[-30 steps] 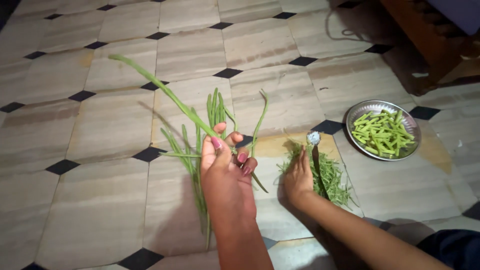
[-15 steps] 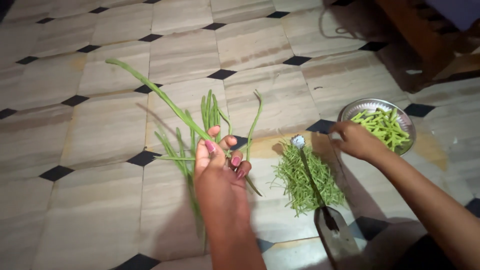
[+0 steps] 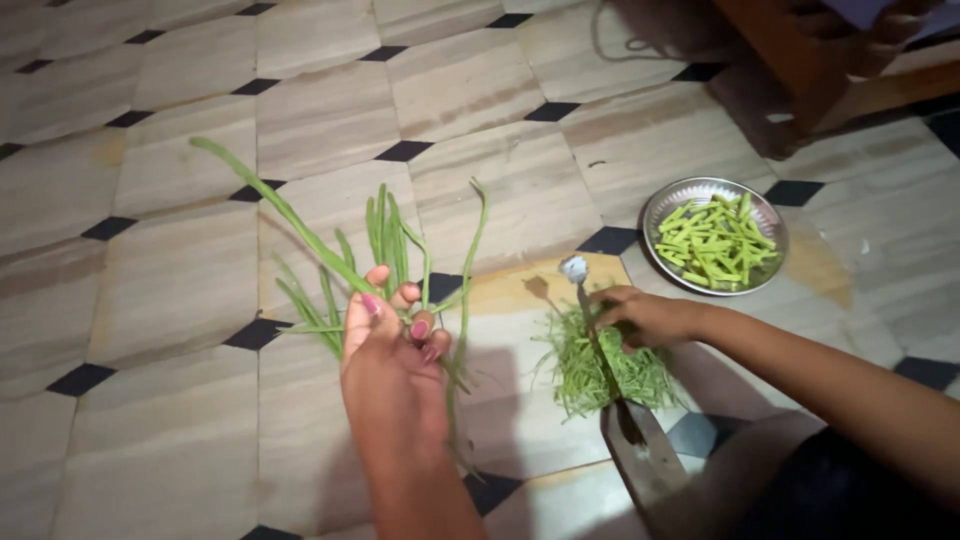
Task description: The person snaps long beans into pieces by hand and places them into a metal plate, then uses a traditional floor-mounted blade to finely shred the remaining beans.
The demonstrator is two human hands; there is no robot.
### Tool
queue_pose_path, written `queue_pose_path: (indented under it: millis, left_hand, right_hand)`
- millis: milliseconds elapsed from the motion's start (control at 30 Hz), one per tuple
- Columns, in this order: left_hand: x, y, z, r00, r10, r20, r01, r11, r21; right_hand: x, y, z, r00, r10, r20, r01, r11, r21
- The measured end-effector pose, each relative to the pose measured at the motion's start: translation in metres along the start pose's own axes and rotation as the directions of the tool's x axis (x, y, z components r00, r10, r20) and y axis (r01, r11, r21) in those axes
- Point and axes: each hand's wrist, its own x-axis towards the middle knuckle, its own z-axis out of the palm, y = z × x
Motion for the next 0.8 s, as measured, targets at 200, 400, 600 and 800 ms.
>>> queue_pose_path:
  millis: [200,400,600,800]
  left_hand:
    - [-0.003,0.001,-0.001,1.000,0.016,0.026,-0.016,1.000,-0.004]
    - [-0.001,0.000,-0.004,0.999,0.017,0.048,-0.017,1.000,-0.012]
    - [-0.002,0.000,-0.002,1.000,0.010,0.026,-0.011,1.000,0.015]
    - [-0.003,0.003,-0.003,1.000,0.022,-0.005,-0.022,1.000,-0.009]
  right_hand:
    - [-0.055,0.025,0.015,0.990,0.115,-0.078,-0.121,0.990,-0.077]
    - [-0.090,0.023,0.002,0.941,0.339,-0.008,-0.338,0.933,-0.124]
    - [-0.048,-0.015,-0.004,0.945,0.137,-0.298,-0.189,0.970,-0.155]
    - [-0.011,-0.062,0.012,0.966,0.260,-0.005,-0.260,0.961,-0.098]
